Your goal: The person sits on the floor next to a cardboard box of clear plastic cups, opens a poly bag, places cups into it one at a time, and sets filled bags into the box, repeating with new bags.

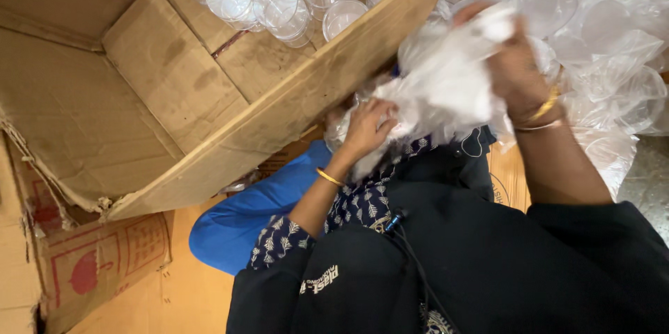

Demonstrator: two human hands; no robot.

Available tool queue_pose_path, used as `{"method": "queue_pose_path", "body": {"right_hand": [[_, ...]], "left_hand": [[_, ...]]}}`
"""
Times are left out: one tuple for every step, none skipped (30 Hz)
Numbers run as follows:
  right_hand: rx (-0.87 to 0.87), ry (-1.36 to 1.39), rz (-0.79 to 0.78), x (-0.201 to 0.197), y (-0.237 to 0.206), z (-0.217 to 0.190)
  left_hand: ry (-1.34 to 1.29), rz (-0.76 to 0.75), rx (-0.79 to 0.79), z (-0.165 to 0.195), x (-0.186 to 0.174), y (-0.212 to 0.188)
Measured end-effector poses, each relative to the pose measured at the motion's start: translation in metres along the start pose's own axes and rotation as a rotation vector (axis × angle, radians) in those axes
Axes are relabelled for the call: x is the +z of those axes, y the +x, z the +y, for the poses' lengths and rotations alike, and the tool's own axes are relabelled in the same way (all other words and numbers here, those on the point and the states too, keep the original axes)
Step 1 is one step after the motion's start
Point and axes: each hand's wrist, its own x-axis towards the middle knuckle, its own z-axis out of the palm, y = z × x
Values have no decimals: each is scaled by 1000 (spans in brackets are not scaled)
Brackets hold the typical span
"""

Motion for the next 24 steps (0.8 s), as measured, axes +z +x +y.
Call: {"method": "queue_pose_path", "body": {"right_hand": [[-32, 44, 55, -11, -2, -8], [-64, 86, 113, -21, -3, -17], [-96, 129, 171, -29, -5, -26], [-129, 171, 228, -35, -6, -35], [-138, 200, 259, -35, -6, -38], [-149, 229, 289, -36, -7, -42], [-136, 244, 290, -33, -7, -39], [-126, 260, 290, -31, -7, -35], [-100, 341, 261, -28, -8, -28], [-73, 422, 230, -24, -9, -16], [-47, 504, 198, -24, -9, -5], [17, 514, 230, -27, -7, 8], [88, 523, 255, -29, -5, 22], [132, 499, 265, -30, -1, 36], [139, 424, 251, -31, 7, 49], [130, 328, 224, -32, 13, 60], [89, 239, 197, -29, 16, 68], [86, 234, 189, -23, 18, 74], [89, 249, 178, -15, 18, 75], [127, 325, 174, -4, 16, 72], [52, 282, 137, 11, 13, 66], [-24, 239, 103, 31, 10, 58], [-100, 195, 70, 51, 8, 45], [-209, -81, 68, 66, 6, 28]], "left_hand": [[40, 25, 4, -5, 8, -7], [78, 49, 9, -9, 17, -14], [115, 72, 14, -13, 25, -19], [71, 64, -5, -18, 30, -21], [26, 56, -26, -24, 32, -23], [-17, 50, -49, -29, 31, -26], [-19, 87, -36, -33, 28, -30], [-17, 126, -23, -37, 20, -34], [-14, 166, -10, -40, 9, -40], [13, 180, -71, -42, -6, -50], [40, 194, -133, -44, -27, -65], [15, 229, -206, -46, -49, -79], [-10, 263, -280, -47, -74, -96], [13, 198, -400, -49, -103, -115], [89, 215, -408, -47, -130, -133], [164, 231, -416, -42, -152, -150], [219, 262, -471, -34, -170, -164], [274, 294, -526, -25, -181, -172], [380, 293, -507, -14, -185, -176], [487, 290, -487, 0, -192, -179], [594, 285, -465, 15, -199, -178], [543, 375, -446, 32, -204, -174], [489, 464, -425, 51, -201, -168], [432, 553, -403, 70, -197, -159]]}}
